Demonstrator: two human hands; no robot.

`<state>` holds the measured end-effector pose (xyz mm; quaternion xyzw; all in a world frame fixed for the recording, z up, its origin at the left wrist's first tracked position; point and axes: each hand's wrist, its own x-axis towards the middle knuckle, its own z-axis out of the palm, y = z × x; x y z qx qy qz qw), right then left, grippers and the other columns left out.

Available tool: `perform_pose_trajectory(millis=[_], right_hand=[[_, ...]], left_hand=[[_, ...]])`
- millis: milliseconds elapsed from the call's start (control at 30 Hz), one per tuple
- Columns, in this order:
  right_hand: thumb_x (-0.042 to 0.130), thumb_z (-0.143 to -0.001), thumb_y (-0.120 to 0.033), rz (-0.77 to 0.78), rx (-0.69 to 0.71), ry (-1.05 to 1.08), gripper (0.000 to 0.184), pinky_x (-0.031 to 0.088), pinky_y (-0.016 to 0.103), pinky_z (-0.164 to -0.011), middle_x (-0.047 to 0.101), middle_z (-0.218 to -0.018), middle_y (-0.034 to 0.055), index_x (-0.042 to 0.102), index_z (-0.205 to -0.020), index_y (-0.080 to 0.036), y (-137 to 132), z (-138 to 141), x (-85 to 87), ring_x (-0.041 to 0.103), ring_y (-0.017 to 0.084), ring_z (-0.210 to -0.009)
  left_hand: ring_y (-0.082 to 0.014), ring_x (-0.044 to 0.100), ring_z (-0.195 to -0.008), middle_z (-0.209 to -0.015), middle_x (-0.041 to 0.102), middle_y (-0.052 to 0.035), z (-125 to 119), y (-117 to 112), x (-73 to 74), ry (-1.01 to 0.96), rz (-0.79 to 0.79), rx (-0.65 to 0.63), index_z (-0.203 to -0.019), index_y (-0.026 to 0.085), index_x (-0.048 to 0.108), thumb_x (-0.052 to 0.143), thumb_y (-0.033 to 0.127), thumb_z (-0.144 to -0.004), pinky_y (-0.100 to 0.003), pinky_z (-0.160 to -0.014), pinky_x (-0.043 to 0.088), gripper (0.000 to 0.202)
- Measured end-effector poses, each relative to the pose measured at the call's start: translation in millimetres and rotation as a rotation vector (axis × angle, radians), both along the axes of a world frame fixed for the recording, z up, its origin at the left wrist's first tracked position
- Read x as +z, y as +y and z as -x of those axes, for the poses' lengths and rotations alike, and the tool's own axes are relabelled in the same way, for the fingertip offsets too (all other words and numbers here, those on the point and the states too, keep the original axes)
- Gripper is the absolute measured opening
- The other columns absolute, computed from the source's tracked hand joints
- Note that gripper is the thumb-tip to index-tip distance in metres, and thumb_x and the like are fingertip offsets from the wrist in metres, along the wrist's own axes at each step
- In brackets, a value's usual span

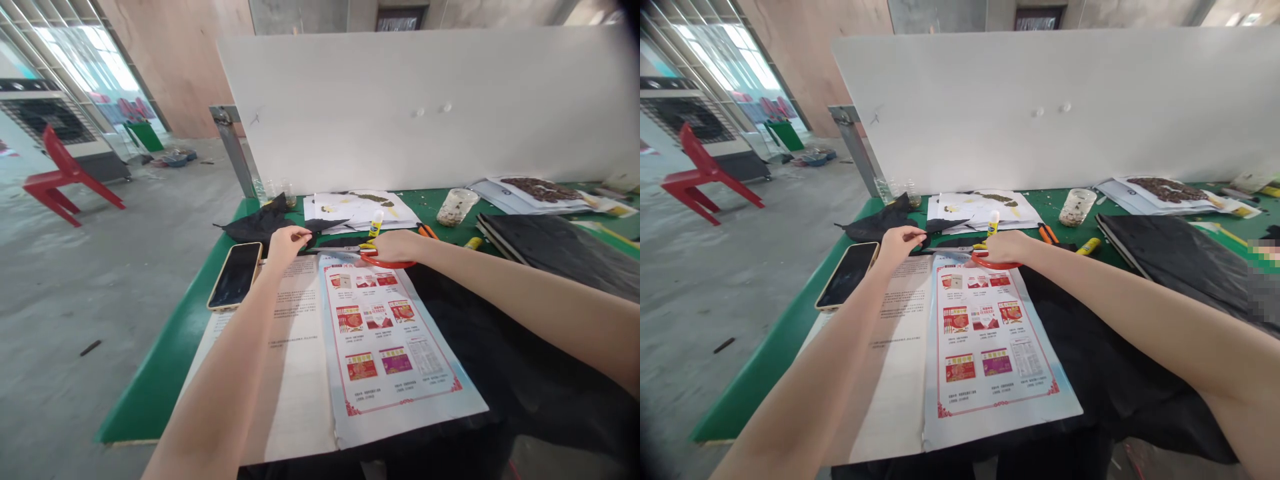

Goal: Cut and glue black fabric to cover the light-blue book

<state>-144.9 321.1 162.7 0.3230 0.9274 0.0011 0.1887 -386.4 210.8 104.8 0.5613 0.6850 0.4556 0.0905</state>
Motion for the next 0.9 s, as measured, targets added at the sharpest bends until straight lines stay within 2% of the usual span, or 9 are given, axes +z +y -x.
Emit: perform_pose_trajectory(millis=[100, 300, 633, 900], right_hand=[[0.036, -0.079, -0.064, 0.035, -0.013, 0.005, 0.065, 0.042, 0.034, -0.054, 0.067, -0.086, 0.0194, 0.069, -0.087, -0.009, -2.9, 3.5, 0.3, 0.063, 0.028, -0.071], [0.035, -0.084, -0.053, 0.023, 0.033, -0.006, 0.057, 0.042, 0.032, -0.055, 0.067, -0.088, 0.0207, 0.069, -0.089, -0.008, -0.6, 10.8, -3.1, 0.063, 0.027, -0.073], [0.035, -0.076, -0.070, 0.136, -0.060, 0.003, 0.069, 0.041, 0.032, -0.054, 0.066, -0.076, 0.0167, 0.070, -0.083, -0.011, -3.8, 24.8, -7.7, 0.061, 0.025, -0.064], [0.040, -0.078, -0.061, 0.116, -0.034, 0.011, 0.059, 0.038, 0.029, -0.054, 0.067, -0.079, 0.0160, 0.069, -0.085, -0.010, -3.0, 26.6, -4.6, 0.060, 0.021, -0.063]], left_hand=[[-0.0169, 0.065, -0.070, -0.079, 0.071, -0.0046, 0.6, 0.2, -0.4, 0.024, -0.009, 0.018, -0.087, 0.018, 0.070, 0.062, 0.029, -0.076, -0.028, -0.068, 0.049, 0.017], [-0.0168, 0.065, -0.069, -0.077, 0.071, -0.0044, 4.0, 3.3, -4.5, 0.037, -0.037, 0.018, -0.086, 0.018, 0.070, 0.063, 0.029, -0.076, -0.028, -0.068, 0.049, 0.016], [-0.0161, 0.064, -0.067, -0.073, 0.070, -0.0037, 4.8, 3.9, -6.4, 0.043, -0.070, -0.001, -0.085, 0.018, 0.070, 0.062, 0.027, -0.077, -0.027, -0.066, 0.049, 0.015], [-0.0167, 0.065, -0.065, -0.067, 0.069, -0.0031, 2.1, 3.1, -2.5, 0.009, -0.039, 0.009, -0.085, 0.017, 0.070, 0.063, 0.027, -0.076, -0.027, -0.064, 0.048, 0.015]])
